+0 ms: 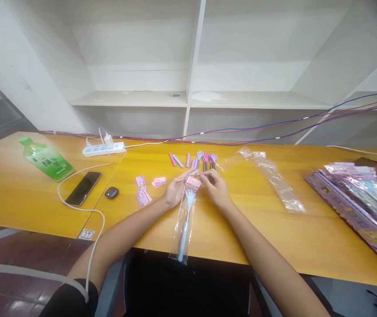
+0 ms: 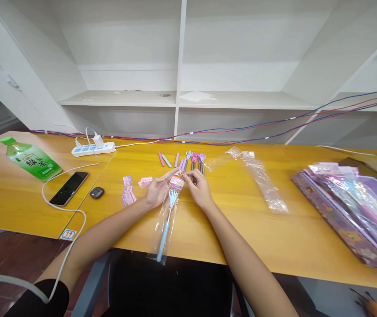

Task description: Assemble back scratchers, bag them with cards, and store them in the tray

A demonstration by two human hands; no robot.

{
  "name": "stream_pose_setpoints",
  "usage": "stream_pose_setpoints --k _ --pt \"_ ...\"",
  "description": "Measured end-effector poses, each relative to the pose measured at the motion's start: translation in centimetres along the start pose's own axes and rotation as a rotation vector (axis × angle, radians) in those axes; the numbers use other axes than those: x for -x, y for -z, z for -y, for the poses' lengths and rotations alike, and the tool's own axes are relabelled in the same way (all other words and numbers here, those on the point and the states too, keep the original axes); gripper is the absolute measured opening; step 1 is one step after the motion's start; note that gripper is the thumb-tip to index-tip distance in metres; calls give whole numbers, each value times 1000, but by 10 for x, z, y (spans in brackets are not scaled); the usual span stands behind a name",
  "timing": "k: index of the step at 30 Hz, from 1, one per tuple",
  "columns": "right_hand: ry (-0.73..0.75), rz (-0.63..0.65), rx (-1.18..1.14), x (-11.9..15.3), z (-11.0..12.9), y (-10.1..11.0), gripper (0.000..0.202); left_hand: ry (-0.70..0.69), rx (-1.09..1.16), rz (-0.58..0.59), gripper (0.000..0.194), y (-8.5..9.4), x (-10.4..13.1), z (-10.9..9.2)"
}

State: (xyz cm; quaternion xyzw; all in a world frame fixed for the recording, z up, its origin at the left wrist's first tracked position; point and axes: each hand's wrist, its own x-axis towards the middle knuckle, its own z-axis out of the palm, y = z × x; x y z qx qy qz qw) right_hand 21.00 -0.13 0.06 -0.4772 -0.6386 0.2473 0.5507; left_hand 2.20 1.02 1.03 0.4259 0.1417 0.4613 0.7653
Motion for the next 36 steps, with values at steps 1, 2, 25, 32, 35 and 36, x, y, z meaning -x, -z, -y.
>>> stream_pose_setpoints --k 1,2,25,32,35,36 --pt "6 -7 15 0 1 1 33 3 -33 -8 59 0 0 1" --pt "5 -14 19 0 1 1 33 1 -72 -18 62 0 0 2" --pt "267 170 167 4 8 8 29 48 -314 -160 46 15 -1 20" --pt "382 197 192 4 6 12 24 -15 -332 -139 41 16 -1 21" --pt "406 210 220 4 10 14 21 -68 -358 -190 37 18 -4 19" --pt "409 217 226 5 12 15 21 -86 -362 -204 36 18 -5 18"
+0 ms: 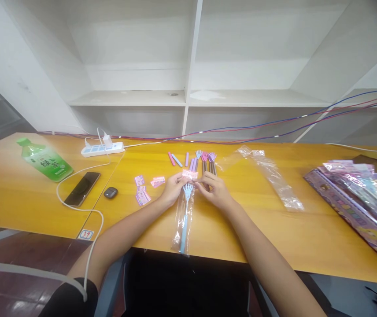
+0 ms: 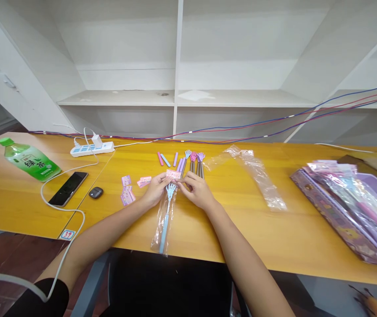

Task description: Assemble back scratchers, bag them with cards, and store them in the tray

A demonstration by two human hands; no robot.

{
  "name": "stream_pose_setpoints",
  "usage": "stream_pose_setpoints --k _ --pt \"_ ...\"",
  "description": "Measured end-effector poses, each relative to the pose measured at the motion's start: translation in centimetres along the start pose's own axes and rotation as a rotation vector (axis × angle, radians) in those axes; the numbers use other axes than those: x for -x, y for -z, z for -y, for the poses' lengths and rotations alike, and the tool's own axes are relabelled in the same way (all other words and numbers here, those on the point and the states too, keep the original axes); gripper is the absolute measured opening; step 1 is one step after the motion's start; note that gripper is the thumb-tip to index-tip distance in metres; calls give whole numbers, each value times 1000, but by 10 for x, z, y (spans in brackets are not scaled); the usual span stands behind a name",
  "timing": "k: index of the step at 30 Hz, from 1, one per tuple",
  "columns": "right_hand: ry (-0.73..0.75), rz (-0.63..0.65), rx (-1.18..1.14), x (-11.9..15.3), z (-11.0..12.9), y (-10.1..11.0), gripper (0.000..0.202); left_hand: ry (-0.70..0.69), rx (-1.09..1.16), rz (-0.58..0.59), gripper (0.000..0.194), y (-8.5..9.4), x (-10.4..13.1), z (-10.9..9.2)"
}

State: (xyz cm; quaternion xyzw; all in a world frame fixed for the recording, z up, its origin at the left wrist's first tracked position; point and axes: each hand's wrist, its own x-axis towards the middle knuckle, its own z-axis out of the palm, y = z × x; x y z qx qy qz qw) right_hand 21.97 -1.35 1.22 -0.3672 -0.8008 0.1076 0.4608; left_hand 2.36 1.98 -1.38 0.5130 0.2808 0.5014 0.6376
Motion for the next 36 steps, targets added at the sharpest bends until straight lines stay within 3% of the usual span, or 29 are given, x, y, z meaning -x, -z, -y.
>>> stream_pose_setpoints --k 4,8,12,20,36 --pt "-63 -45 -37 -1 5 0 26 -8 14 7 38 1 -2 -5" --pt "-332 -201 -198 -3 6 -4 34 26 -26 58 44 -1 0 -10" --pt "-533 -177 -417 -4 5 -10 39 59 -61 106 49 -4 4 -12" --pt "-570 -119 -368 -3 1 -20 45 131 -159 242 50 -4 9 2" --pt "-568 -73 -365 2 1 -25 47 15 -310 251 38 -2 9 3"
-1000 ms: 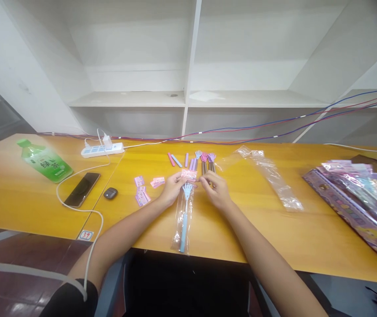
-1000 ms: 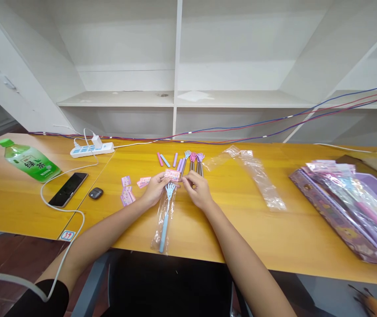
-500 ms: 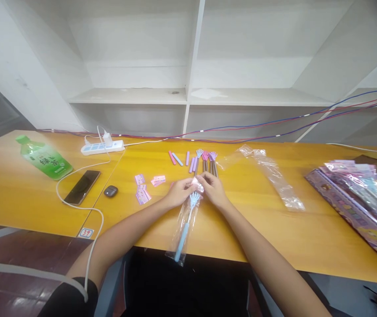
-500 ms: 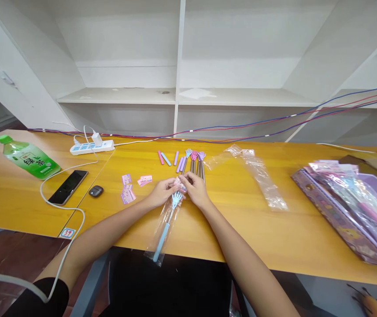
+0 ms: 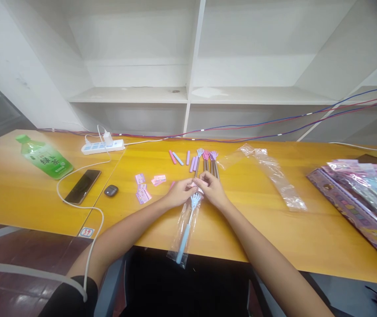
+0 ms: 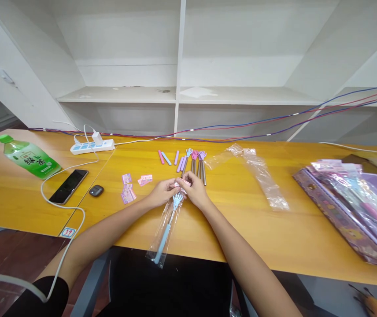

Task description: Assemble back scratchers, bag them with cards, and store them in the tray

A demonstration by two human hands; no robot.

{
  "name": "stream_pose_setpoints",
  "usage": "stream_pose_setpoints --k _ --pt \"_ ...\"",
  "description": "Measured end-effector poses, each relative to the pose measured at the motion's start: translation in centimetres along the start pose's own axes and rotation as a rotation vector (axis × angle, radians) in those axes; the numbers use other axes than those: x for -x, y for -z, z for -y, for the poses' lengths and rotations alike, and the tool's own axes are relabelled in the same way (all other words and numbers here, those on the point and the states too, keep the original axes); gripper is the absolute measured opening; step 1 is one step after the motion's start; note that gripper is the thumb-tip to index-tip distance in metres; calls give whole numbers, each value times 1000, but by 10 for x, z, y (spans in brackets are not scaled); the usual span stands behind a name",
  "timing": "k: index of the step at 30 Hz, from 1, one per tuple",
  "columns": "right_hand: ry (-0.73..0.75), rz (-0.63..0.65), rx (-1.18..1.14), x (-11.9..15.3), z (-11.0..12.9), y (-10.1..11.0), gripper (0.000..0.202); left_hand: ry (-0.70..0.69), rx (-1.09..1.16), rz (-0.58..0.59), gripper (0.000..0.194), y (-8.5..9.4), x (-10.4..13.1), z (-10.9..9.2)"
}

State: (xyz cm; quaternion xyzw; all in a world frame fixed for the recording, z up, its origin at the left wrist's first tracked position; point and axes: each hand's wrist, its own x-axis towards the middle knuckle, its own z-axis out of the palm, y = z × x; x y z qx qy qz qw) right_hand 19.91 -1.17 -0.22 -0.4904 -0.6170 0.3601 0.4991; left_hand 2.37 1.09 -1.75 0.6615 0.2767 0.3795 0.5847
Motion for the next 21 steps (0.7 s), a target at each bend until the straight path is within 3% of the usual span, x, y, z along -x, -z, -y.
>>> stream_pose_setpoints --k 12,17,21 --pt "-16 18 -3 -1 -4 1 43 -9 0 50 39 -2 3 -7" --pt "25 53 40 -1 -6 -2 38 -52 29 19 33 1 1 -10" --pt "15 79 45 -3 -10 -6 36 -13 36 -87 39 6 -3 -8"
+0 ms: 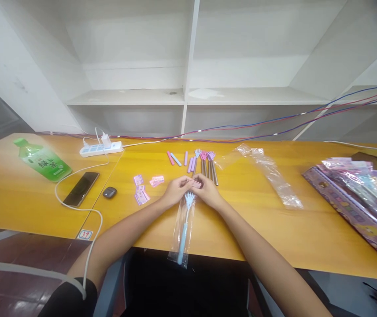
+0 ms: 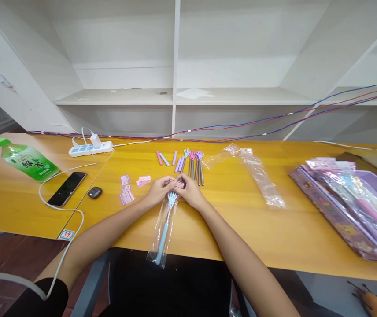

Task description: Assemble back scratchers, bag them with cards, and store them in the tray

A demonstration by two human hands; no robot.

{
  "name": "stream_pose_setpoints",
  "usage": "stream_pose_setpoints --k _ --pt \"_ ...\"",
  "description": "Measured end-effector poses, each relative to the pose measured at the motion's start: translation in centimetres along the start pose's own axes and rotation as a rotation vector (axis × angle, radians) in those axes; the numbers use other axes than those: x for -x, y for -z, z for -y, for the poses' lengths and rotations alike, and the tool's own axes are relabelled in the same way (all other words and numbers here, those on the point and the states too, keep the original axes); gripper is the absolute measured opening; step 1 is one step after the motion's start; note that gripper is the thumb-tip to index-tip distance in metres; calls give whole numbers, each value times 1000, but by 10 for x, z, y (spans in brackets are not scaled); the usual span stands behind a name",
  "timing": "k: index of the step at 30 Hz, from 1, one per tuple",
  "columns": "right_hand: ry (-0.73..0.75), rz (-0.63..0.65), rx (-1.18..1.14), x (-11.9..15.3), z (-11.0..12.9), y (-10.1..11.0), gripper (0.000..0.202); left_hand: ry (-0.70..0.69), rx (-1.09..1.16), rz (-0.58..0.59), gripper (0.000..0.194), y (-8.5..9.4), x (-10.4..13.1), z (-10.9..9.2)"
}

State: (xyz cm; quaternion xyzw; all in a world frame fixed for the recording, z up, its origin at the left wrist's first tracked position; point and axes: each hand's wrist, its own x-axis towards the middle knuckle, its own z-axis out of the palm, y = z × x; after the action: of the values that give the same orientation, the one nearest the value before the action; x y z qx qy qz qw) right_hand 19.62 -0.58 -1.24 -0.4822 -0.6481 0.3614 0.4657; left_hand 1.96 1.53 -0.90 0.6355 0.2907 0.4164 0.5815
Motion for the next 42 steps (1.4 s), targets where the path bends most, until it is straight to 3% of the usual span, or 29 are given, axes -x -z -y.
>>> stream_pose_setpoints --k 4,11,21,29,42 --pt "-78 26 -107 -2 -2 -2 46 41 21 -91 45 5 -4 3" --pt "-132 29 -257 -4 6 -2 51 80 103 -144 49 5 -5 1" --pt "-148 -32 -200 -4 4 3 54 92 53 -181 42 8 -8 9" --pt "-131 -25 -210 -6 7 6 53 91 21 -144 37 10 -9 8" --pt "-107 23 -245 -8 6 15 46 64 12 -70 28 9 -6 -12"
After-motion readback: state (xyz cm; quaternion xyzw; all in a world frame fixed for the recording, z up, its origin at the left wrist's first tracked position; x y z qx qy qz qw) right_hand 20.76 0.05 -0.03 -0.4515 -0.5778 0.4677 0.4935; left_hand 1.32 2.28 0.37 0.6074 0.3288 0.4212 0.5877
